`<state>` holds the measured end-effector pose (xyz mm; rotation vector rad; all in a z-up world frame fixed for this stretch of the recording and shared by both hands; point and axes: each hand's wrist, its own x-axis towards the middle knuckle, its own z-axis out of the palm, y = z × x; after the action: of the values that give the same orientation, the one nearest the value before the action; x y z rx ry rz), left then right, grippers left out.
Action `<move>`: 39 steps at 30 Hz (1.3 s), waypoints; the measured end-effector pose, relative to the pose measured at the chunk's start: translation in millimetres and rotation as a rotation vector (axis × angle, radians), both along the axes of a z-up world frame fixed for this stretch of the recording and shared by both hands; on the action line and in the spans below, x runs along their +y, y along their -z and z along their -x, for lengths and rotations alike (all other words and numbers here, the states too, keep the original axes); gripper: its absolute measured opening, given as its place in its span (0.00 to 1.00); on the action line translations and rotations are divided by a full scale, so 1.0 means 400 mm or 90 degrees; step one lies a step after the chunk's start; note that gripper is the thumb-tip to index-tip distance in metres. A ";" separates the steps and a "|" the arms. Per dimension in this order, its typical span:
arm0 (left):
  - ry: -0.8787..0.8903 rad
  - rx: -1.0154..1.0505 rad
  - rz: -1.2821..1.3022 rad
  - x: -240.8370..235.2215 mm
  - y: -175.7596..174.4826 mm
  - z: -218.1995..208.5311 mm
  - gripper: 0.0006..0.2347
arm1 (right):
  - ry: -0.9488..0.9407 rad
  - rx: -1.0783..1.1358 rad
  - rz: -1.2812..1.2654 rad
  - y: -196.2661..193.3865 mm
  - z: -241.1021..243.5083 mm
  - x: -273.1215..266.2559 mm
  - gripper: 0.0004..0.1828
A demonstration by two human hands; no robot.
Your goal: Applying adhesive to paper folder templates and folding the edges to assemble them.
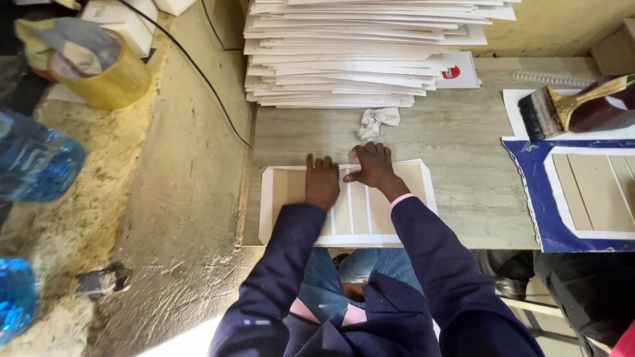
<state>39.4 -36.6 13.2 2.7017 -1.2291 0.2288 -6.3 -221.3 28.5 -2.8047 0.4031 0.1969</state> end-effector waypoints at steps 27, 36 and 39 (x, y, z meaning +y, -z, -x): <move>0.000 -0.129 0.260 -0.004 0.128 0.049 0.11 | -0.027 -0.175 0.134 0.091 0.120 0.110 0.23; 0.018 -0.095 0.268 0.007 0.097 0.053 0.15 | 0.003 -0.076 0.133 -0.034 0.143 0.125 0.23; 0.014 -0.110 0.283 0.003 0.151 0.042 0.12 | -0.007 -0.130 0.189 0.088 0.135 0.104 0.26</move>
<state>22.4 -35.5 -47.2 2.3195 -1.0906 0.6594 -60.4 -179.8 -6.7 -3.0774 0.3973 -0.1595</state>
